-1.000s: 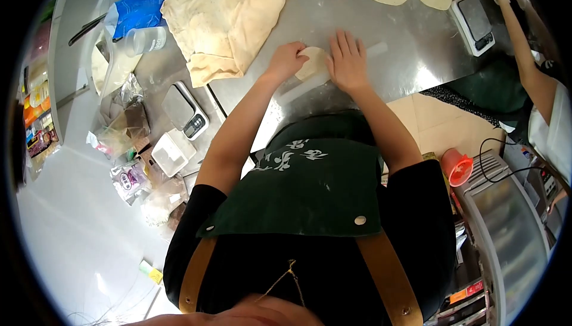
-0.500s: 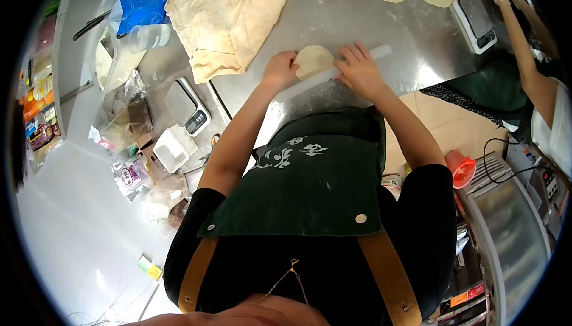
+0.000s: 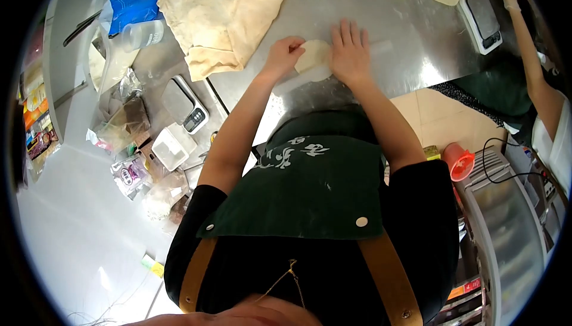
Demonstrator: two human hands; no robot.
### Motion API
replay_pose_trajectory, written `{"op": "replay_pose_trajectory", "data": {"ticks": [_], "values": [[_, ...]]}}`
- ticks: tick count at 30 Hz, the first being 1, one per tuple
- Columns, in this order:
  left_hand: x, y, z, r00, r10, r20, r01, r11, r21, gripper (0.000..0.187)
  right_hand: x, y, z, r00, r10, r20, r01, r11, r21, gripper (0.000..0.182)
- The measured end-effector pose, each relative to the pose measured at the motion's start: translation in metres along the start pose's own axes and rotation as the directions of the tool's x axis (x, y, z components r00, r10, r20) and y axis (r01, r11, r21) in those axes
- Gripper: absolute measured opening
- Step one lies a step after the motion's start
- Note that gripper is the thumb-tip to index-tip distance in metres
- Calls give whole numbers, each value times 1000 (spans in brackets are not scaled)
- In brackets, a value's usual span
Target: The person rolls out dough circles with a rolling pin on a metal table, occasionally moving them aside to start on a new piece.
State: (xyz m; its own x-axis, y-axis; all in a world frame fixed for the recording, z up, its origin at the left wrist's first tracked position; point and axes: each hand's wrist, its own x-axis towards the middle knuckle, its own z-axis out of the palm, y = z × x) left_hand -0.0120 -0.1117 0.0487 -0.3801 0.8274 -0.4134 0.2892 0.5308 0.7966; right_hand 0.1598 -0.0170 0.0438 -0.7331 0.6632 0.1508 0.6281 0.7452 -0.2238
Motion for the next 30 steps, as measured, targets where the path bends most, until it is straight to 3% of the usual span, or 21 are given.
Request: {"op": "replay_pose_trajectory", "data": {"ticks": [4, 8, 11, 14, 18, 21, 24, 30], "values": [[11, 1, 4, 999, -1, 45, -2, 998, 64, 23, -17, 2, -2, 998, -22, -54, 25, 999, 46, 49], [12, 3, 6, 994, 83, 73, -94, 983, 155, 19, -20, 0, -2, 999, -22, 30, 21, 1000, 23, 49], [9, 28, -3, 976, -32, 217, -45, 939, 340, 18, 13, -4, 3, 1000, -2, 30, 2, 1000, 5, 51], [4, 22, 6, 987, 35, 155, -102, 887, 450, 18, -17, 5, 1, 999, -44, 10, 43, 994, 104, 56], [-25, 50, 2, 981, 87, 173, -170, 817, 551, 21, -61, 31, -17, 973, -209, 95, 183, 956, 228, 52], [-39, 40, -1, 988, 154, -33, -141, 959, 247, 24, -74, 47, -22, 942, -299, 152, 261, 939, 225, 45], [-35, 9, -4, 992, -89, 93, 40, 899, 437, 23, -65, 51, -30, 931, -334, 150, 292, 924, 246, 37], [-34, -5, -9, 992, -107, 71, 66, 901, 430, 28, -32, 34, -32, 924, -362, 127, 318, 909, 271, 33]]}}
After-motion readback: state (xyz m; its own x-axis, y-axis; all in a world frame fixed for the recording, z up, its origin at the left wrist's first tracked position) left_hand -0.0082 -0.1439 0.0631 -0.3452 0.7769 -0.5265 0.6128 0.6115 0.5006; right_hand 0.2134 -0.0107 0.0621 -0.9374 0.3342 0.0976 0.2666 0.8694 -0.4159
